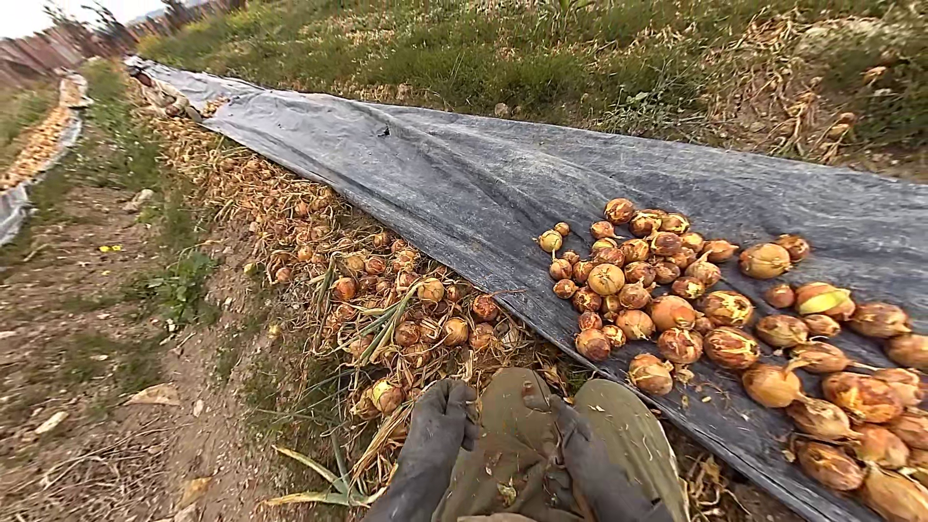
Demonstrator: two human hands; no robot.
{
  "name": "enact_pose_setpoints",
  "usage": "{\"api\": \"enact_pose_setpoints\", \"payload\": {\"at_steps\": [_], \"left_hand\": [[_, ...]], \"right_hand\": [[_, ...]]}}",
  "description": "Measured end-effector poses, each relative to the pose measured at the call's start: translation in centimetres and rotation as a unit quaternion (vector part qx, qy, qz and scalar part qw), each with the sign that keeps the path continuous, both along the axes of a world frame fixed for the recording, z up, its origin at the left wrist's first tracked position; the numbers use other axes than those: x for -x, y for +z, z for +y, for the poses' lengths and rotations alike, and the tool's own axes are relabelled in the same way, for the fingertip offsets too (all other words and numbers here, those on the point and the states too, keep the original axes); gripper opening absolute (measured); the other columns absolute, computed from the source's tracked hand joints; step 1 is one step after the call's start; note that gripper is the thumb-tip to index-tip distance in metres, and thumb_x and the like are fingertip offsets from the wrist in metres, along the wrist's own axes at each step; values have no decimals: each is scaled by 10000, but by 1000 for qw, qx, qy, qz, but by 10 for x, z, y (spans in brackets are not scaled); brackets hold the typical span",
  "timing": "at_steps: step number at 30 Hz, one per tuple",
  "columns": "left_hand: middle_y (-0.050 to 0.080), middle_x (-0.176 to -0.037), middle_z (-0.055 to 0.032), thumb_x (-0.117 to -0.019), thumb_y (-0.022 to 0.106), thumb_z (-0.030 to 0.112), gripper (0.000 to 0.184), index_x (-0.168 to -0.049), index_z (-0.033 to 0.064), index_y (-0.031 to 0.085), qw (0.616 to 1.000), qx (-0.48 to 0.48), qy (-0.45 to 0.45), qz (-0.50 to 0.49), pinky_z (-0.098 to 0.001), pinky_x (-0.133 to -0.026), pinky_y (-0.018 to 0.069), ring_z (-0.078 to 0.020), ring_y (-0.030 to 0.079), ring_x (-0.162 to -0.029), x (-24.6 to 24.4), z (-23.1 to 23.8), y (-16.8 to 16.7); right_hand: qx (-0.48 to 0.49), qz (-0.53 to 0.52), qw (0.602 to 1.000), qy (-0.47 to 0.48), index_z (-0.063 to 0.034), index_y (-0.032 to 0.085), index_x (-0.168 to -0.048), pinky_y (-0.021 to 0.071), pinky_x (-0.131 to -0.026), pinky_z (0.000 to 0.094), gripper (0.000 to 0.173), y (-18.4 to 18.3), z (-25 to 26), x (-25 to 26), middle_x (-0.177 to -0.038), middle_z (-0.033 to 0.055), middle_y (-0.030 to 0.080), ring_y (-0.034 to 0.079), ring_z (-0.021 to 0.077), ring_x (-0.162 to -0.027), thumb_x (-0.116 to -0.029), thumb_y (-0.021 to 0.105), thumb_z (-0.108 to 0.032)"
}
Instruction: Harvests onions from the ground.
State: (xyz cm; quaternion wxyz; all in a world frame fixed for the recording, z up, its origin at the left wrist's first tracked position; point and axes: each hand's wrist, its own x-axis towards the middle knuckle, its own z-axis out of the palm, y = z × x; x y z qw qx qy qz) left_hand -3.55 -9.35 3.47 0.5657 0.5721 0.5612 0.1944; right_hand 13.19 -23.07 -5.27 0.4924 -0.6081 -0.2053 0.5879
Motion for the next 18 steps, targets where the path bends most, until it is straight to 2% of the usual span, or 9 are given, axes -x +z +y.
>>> {"api": "enact_pose_setpoints", "payload": {"at_steps": [1, 3, 5, 8, 11, 13, 15, 17, 18], "left_hand": [[703, -769, -97, -1100, 484, 164, 217, -1070, -1, 622, 999, 2, -10, -37, -321, -529, 619, -187, 680, -540, -5, 0, 2], [740, -831, -129, -1072, 524, 127, 166, -1103, -13, 607, 995, -17, -38, -93, -350, -570, 649, -230, 728, -602, -16, 1, 8], [750, -854, -124, -1060, 568, 147, 154, -1115, 5, 593, 993, -24, -75, -92, -335, -561, 639, -230, 729, -616, -22, -2, 9], [721, -828, -72, -1043, 609, 216, 166, -1068, 51, 610, 993, -14, -114, -39, -317, -540, 603, -185, 685, -595, -19, -16, -16], [703, -793, -64, -1051, 596, 232, 176, -1038, 57, 583, 987, 38, -151, -47, -322, -556, 598, -178, 676, -592, -20, -37, -45], [695, -758, -91, -1061, 561, 148, 135, -1052, 14, 573, 987, 83, -85, -104, -308, -531, 592, -182, 668, -560, -23, -34, -55], [671, -689, -121, -1068, 536, 86, 149, -1044, -48, 595, 980, 70, 119, -147, -299, -454, 557, -178, 628, -482, -20, 8, -62], [703, -756, -130, -1075, 528, 87, 148, -1117, -35, 601, 973, 2, 227, -34, -311, -481, 576, -191, 668, -524, 4, 65, -71], [741, -882, -130, -1057, 551, 53, 147, -1170, -19, 611, 977, -39, 184, 100, -320, -568, 607, -196, 721, -643, 21, 86, -79]], "right_hand": [[41, -97, 993, 51, -240, 604, -1364, 517, -491, 392, 564, -7, -4, 1, -751, 69, 567, 551, 205, -530, -1070, 279, -594], [70, -177, 971, 145, -203, 643, -1288, 548, -656, 469, 665, -19, -2, 6, -887, 94, 648, 623, 238, -684, -1016, 297, -701], [38, -148, 976, 155, -169, 649, -1195, 541, -624, 441, 673, -20, 5, 15, -818, 71, 617, 599, 219, -644, -1012, 296, -712], [15, 1, 1000, 11, -143, 588, -1115, 505, -483, 371, 663, -18, 21, 25, -698, 34, 527, 516, 182, -513, -986, 338, -743], [30, -17, 998, -44, -122, 577, -1258, 558, -564, 394, 698, -18, 29, 23, -785, 58, 608, 604, 187, -607, -975, 405, -736], [1, -142, 990, -5, -99, 670, -1076, 556, -615, 398, 661, -17, 28, 10, -767, 49, 628, 618, 173, -637, -1010, 371, -685], [-73, -286, 955, -1, -120, 741, -1078, 539, -633, 382, 608, -6, 32, -16, -751, 33, 630, 594, 155, -628, -1068, 321, -560], [-96, -372, 922, -45, -86, 688, -1023, 548, -581, 409, 579, 9, 46, -50, -695, 41, 585, 587, 179, -574, -1085, 296, -507], [-92, -386, 916, -60, -96, 660, -1096, 556, -564, 423, 552, 14, 54, -68, -705, 45, 593, 596, 191, -566, -1076, 310, -522]]}}
